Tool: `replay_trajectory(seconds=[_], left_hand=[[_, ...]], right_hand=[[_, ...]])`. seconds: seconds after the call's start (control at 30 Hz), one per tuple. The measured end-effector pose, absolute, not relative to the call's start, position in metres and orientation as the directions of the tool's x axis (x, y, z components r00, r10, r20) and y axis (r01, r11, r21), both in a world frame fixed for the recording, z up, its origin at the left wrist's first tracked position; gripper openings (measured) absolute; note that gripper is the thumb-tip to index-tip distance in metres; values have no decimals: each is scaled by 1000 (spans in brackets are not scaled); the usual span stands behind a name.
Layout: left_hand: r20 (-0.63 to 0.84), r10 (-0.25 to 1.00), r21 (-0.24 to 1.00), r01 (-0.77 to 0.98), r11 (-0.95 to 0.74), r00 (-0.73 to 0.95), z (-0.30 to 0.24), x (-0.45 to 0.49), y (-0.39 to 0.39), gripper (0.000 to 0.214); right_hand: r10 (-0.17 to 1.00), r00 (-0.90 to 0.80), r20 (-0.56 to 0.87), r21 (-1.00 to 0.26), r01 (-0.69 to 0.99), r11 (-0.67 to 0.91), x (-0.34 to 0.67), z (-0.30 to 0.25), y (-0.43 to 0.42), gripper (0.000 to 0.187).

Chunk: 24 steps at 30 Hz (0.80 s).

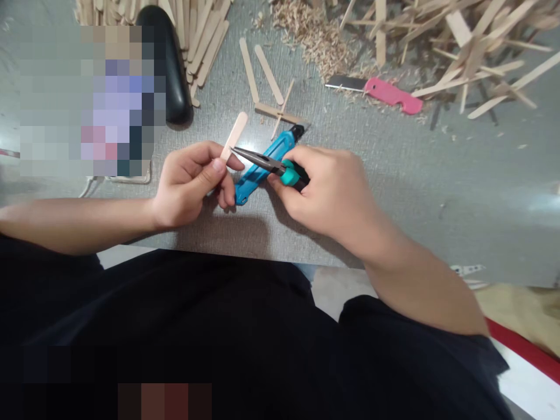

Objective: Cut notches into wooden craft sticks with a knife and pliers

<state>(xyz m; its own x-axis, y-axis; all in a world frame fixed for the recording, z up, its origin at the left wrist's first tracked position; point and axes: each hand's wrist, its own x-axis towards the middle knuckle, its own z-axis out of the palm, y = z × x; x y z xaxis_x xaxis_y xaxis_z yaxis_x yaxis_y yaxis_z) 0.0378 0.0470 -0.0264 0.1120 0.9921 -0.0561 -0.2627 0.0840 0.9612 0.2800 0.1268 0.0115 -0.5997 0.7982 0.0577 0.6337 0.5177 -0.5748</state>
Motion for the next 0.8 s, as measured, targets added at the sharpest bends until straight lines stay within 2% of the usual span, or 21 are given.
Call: replay_trajectory(seconds=[0.33, 0.8], left_hand=[[1, 993, 977, -213, 23, 115, -36, 37, 47, 49], [10, 992, 975, -220, 19, 130, -34, 39, 44, 47]], right_hand=[[799, -601, 27, -639, 604, 476, 279, 13, 129, 6], [783, -622, 9, -589, 630, 506, 279, 12, 128, 15]])
